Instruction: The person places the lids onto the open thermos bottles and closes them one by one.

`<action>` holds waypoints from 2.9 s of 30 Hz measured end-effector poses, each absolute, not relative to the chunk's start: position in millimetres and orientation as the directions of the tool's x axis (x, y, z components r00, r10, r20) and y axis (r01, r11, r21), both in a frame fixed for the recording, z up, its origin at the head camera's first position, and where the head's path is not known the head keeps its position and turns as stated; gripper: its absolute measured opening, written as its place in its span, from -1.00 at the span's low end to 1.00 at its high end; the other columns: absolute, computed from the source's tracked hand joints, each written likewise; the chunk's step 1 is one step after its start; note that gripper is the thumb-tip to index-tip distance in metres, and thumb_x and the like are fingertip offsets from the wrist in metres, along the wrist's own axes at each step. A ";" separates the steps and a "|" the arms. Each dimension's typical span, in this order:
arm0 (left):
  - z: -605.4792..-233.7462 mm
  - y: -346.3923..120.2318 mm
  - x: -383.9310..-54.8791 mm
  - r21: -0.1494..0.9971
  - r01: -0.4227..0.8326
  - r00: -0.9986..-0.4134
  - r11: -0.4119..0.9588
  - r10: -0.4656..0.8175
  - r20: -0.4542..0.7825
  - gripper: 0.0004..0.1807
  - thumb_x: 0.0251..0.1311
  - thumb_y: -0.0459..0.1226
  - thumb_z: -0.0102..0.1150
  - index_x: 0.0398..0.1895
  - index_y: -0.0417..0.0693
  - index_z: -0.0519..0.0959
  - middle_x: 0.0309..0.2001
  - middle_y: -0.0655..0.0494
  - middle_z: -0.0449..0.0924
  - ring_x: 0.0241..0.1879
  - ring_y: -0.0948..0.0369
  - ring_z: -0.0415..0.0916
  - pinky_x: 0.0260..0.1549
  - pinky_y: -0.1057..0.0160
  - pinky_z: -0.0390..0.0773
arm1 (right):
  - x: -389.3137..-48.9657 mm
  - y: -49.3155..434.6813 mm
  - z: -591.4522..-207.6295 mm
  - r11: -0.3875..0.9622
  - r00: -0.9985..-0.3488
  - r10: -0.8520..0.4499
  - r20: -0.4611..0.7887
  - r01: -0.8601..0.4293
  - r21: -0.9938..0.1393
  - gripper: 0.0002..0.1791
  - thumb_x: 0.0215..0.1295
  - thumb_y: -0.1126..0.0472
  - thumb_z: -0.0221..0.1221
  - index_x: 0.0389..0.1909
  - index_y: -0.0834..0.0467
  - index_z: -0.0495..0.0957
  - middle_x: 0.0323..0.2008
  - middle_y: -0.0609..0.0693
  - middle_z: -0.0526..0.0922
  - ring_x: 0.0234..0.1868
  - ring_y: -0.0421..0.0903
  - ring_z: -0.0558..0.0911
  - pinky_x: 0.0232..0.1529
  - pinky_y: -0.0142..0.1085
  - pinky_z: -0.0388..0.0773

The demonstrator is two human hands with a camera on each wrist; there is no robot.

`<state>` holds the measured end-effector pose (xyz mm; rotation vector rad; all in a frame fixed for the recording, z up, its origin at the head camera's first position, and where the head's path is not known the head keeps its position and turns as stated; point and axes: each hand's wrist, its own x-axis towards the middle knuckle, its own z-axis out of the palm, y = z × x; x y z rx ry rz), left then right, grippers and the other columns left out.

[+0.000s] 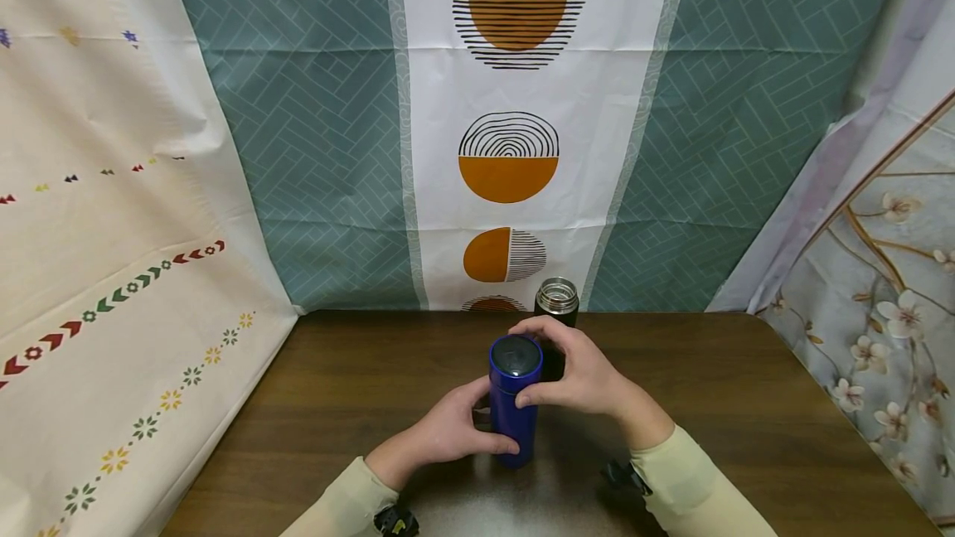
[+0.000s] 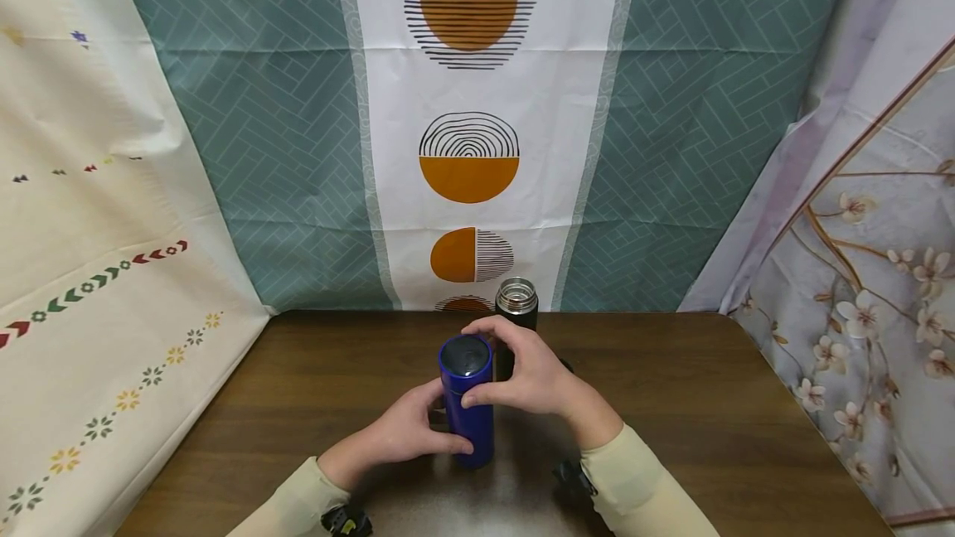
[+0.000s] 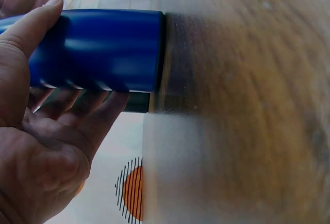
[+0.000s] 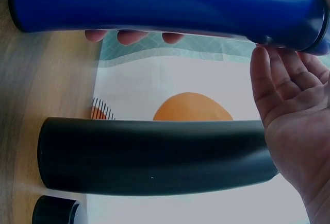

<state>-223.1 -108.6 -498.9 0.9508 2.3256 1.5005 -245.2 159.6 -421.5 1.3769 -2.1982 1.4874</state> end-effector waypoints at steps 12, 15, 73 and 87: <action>-499.9 -108.0 -223.7 0.876 0.396 -0.774 0.276 0.613 0.156 -0.19 0.24 -0.10 0.70 0.53 0.27 0.50 0.33 0.28 0.69 0.30 0.20 0.65 0.28 0.13 0.62 | -244.0 161.3 -421.0 0.101 -0.584 -0.644 0.495 -0.706 -0.701 -0.08 0.28 0.18 0.60 0.63 0.05 0.40 0.40 0.00 0.66 0.33 0.07 0.68 0.43 0.05 0.55; -499.9 -107.6 -223.6 0.877 0.396 -0.774 0.273 0.612 0.160 -0.19 0.23 -0.11 0.70 0.52 0.27 0.51 0.31 0.28 0.70 0.29 0.19 0.65 0.27 0.13 0.63 | -244.2 161.8 -421.8 0.063 -0.566 -0.669 0.482 -0.689 -0.722 -0.11 0.37 0.21 0.51 0.67 0.06 0.36 0.45 0.03 0.63 0.37 0.11 0.66 0.47 0.09 0.51; -501.9 -109.0 -223.7 0.869 0.427 -0.753 0.250 0.630 0.189 -0.19 0.26 -0.07 0.68 0.55 0.25 0.50 0.32 0.26 0.69 0.28 0.18 0.66 0.26 0.11 0.64 | -244.8 159.0 -421.0 -0.028 -0.531 -0.689 0.493 -0.661 -0.750 -0.20 0.37 0.34 0.48 0.60 0.13 0.43 0.38 0.14 0.69 0.36 0.26 0.66 0.46 0.08 0.51; -500.3 -108.0 -222.5 0.865 0.424 -0.765 0.267 0.617 0.185 -0.20 0.22 -0.14 0.71 0.51 0.26 0.53 0.30 0.28 0.70 0.28 0.21 0.65 0.28 0.10 0.62 | -245.4 160.1 -424.4 0.022 -0.597 -0.627 0.500 -0.656 -0.755 -0.16 0.17 0.34 0.64 0.48 0.07 0.53 0.18 0.23 0.75 0.14 0.23 0.71 0.27 -0.05 0.62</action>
